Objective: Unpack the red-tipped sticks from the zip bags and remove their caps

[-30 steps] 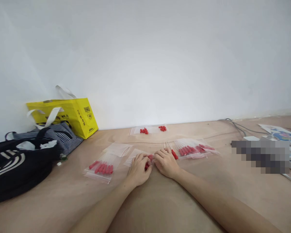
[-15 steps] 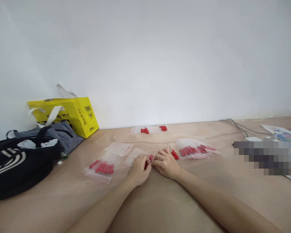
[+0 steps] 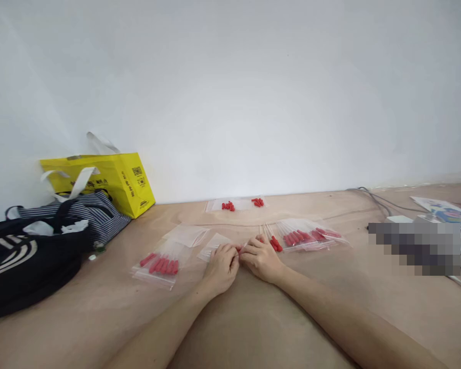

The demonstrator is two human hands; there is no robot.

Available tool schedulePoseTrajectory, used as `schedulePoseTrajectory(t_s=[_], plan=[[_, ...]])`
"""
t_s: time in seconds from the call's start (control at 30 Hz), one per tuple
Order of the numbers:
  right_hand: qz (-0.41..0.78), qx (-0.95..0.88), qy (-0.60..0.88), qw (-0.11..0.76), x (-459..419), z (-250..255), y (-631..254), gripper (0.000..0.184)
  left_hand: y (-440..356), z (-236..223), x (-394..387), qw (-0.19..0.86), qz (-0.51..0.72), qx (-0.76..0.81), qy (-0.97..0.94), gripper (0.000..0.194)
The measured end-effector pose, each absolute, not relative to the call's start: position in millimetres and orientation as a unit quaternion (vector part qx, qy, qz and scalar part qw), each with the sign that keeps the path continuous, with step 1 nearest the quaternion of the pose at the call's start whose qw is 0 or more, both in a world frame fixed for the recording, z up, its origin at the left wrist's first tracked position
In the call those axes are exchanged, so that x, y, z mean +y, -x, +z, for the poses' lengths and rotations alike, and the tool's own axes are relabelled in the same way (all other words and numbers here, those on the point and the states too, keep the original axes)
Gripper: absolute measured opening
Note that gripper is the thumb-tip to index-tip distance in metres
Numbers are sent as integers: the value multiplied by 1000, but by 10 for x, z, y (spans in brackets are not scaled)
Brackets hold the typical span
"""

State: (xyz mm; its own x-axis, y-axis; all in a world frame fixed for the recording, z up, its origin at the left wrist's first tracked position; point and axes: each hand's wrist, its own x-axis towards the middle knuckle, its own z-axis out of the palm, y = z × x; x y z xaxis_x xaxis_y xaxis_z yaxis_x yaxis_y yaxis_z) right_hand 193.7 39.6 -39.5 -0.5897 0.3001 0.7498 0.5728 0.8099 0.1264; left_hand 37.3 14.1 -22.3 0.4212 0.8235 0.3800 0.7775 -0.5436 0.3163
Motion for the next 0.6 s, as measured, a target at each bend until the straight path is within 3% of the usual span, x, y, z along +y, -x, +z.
schedulePoseTrajectory(t_s=[0.33, 0.6], plan=[[-176, -899, 201, 348, 377, -364, -1941, 26, -307, -242, 241, 67, 312, 530, -786, 22], [-38, -914, 287, 285, 313, -284, -2101, 11, -117, -151, 88, 88, 302, 509, -801, 24]])
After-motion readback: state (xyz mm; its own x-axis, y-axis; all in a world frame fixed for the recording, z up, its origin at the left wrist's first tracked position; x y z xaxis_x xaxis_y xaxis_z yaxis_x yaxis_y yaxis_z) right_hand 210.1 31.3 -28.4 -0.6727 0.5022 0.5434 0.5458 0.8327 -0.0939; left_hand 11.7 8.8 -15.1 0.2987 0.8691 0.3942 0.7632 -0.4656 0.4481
